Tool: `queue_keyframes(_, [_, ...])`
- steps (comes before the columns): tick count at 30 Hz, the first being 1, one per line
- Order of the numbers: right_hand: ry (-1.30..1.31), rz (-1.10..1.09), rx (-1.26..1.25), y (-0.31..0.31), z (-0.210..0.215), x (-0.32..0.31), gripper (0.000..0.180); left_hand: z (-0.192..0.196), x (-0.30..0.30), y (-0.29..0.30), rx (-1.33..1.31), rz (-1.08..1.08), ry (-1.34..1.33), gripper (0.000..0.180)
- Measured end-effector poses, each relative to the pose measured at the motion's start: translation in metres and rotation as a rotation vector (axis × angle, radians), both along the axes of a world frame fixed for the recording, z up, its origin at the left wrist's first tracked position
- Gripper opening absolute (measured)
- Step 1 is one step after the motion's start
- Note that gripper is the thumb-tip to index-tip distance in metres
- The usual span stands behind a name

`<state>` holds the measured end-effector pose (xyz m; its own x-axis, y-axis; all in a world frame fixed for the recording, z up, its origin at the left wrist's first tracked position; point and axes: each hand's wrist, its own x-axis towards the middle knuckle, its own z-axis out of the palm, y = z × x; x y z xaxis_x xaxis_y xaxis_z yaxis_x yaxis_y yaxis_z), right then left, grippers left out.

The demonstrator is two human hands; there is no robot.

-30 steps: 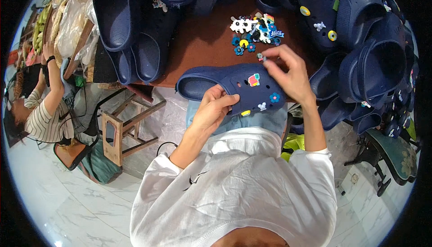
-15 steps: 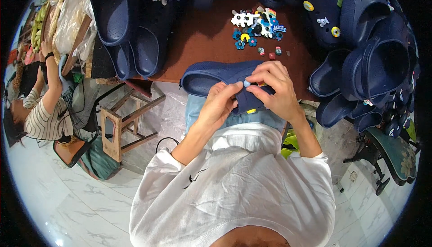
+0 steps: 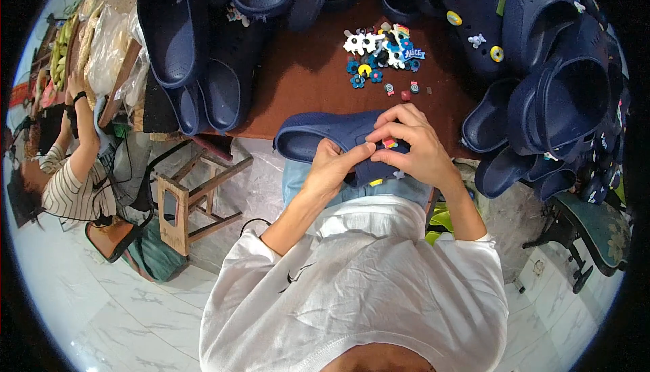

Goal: Attaching decorative charms to the holes of blue foam clogs.

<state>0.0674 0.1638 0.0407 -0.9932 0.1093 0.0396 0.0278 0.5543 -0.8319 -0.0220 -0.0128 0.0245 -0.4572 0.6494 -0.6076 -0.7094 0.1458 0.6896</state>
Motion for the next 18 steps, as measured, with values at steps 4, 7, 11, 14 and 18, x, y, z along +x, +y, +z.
queue_keyframes(4, [0.027, -0.114, -0.140, 0.001, 0.003, 0.002, 0.027, -0.007, 0.012, 0.005, 0.071, 0.148, 0.007, 0.015])
queue_keyframes(7, [0.130, -0.240, -0.056, 0.009, 0.002, 0.009, 0.026, -0.012, 0.014, 0.002, 0.084, 0.125, 0.059, 0.027])
queue_keyframes(11, [0.075, -0.404, -0.189, 0.017, -0.013, 0.025, 0.018, -0.004, 0.014, 0.006, 0.062, 0.173, 0.127, 0.025])
queue_keyframes(14, [0.129, -0.528, -0.198, 0.013, -0.020, 0.031, 0.019, 0.001, 0.009, 0.007, 0.083, 0.219, 0.064, 0.025])
queue_keyframes(18, [0.164, -0.690, -0.354, 0.003, -0.036, 0.041, 0.028, 0.001, -0.007, 0.006, 0.038, 0.180, -0.134, 0.026])
